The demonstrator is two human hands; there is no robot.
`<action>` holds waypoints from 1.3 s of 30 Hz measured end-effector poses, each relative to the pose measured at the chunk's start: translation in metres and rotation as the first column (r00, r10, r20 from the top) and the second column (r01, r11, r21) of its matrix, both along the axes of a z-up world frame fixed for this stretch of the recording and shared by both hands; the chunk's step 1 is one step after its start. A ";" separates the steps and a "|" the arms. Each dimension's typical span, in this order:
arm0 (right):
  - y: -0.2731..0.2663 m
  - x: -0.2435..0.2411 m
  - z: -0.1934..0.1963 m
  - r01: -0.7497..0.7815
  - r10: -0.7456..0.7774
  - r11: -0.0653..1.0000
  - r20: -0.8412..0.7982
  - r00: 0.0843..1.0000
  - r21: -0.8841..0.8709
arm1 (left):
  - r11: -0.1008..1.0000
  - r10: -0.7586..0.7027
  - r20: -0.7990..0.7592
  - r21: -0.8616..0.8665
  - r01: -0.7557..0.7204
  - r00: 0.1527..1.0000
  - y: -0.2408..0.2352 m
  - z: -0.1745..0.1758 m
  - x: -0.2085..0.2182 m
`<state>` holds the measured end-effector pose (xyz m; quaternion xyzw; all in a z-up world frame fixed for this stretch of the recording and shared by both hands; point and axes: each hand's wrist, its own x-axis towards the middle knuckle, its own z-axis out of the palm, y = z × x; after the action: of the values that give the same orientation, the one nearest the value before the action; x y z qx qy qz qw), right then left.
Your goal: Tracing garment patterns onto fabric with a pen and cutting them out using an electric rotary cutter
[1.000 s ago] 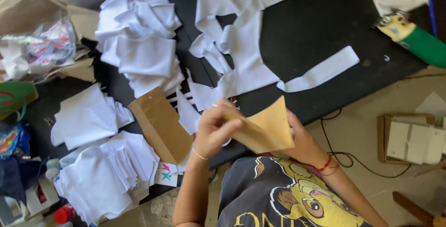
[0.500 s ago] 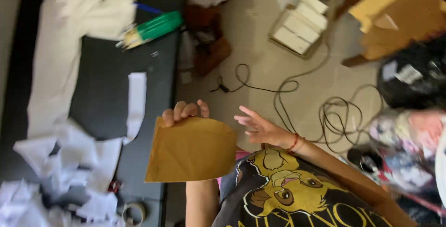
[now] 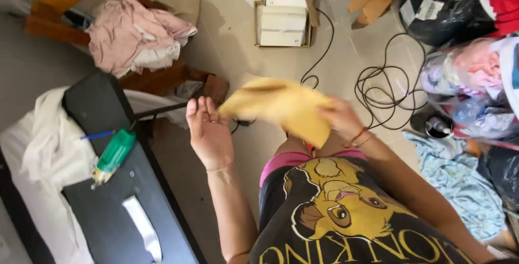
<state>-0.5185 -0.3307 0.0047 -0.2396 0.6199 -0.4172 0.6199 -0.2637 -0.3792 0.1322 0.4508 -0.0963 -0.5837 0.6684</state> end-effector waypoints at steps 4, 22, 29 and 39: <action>-0.014 -0.101 -0.087 0.277 -0.277 0.961 -0.034 0.960 0.018 | 0.998 -0.036 0.085 0.050 0.032 0.996 -0.057 0.000 -0.048; -0.311 -0.348 -0.267 0.645 -0.614 0.756 -0.224 0.757 0.110 | 0.636 -0.771 0.421 0.477 0.607 0.477 -0.184 -0.050 -0.278; -0.275 -0.392 -0.407 0.524 -0.573 0.705 -0.052 0.818 0.478 | 0.492 -0.836 0.529 0.603 0.628 0.148 -0.197 -0.030 -0.284; -0.253 -0.125 -0.177 -0.480 0.507 0.677 0.119 0.854 0.558 | 0.802 -0.542 0.812 0.424 0.420 0.216 -0.109 -0.022 -0.199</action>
<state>-0.6435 -0.5833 -0.1720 -0.2112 0.6412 -0.0247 0.7374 -0.4623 -0.4881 0.1105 0.6760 -0.5454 -0.4210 0.2615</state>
